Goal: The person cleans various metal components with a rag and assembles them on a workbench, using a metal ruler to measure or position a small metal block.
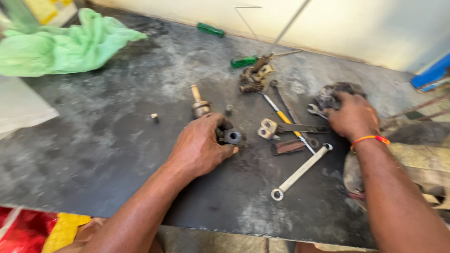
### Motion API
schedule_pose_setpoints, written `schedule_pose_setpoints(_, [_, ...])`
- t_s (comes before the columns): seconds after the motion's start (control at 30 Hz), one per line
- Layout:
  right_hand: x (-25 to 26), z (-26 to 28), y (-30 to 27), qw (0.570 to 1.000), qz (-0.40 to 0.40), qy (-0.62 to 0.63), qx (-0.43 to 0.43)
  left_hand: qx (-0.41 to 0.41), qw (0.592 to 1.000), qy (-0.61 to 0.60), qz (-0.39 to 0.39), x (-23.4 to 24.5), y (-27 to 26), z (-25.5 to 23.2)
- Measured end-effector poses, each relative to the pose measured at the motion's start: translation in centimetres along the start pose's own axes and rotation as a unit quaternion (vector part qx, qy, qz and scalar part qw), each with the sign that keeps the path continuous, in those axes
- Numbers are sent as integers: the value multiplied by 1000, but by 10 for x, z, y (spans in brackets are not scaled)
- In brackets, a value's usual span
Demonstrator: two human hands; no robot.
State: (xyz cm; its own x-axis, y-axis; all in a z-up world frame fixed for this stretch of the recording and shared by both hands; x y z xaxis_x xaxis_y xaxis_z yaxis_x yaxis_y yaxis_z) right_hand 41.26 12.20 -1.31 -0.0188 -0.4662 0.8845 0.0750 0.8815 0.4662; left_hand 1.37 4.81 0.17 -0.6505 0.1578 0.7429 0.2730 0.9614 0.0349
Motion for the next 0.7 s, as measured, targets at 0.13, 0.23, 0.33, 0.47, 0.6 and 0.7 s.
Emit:
schedule_pose_setpoints(0.13, [10, -19, -1, 994, -96, 35, -30, -11, 1000, -15, -15, 18, -16, 4])
schedule_pose_setpoints(0.23, [53, -18, -10, 953, -228, 194, -52, -24, 999, -24, -16, 23, -27, 3])
schedule_pose_setpoints(0.33, [89, -1, -9, 878, -284, 376, -86, -52, 998, -11, -17, 22, -37, 1])
schedule_pose_setpoints(0.47, [127, 39, -18, 799, -313, 513, 13, -52, 998, -5, -23, 22, -47, 3])
schedule_pose_setpoints(0.6, [145, 53, -21, 710, -337, 618, -10, -36, 997, -3, -70, 35, -57, 13])
schedule_pose_setpoints(0.7, [148, 68, -25, 688, -337, 641, -38, -12, 994, -33, -104, 52, -63, 23])
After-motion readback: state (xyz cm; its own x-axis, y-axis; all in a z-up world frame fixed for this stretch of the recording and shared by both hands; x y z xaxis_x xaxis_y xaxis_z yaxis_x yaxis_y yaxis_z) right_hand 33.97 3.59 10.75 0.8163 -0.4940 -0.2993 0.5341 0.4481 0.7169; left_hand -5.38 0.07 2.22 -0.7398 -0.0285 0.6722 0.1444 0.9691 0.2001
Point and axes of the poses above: each hand's wrist, its own y-axis towards the middle knuckle, its own x-axis out of the back of the hand, z = x × y, the point moved 5 cm from there along y, towards the middle knuckle, and after that the axes turned 7 degrees about y, right-handed, at the moved point
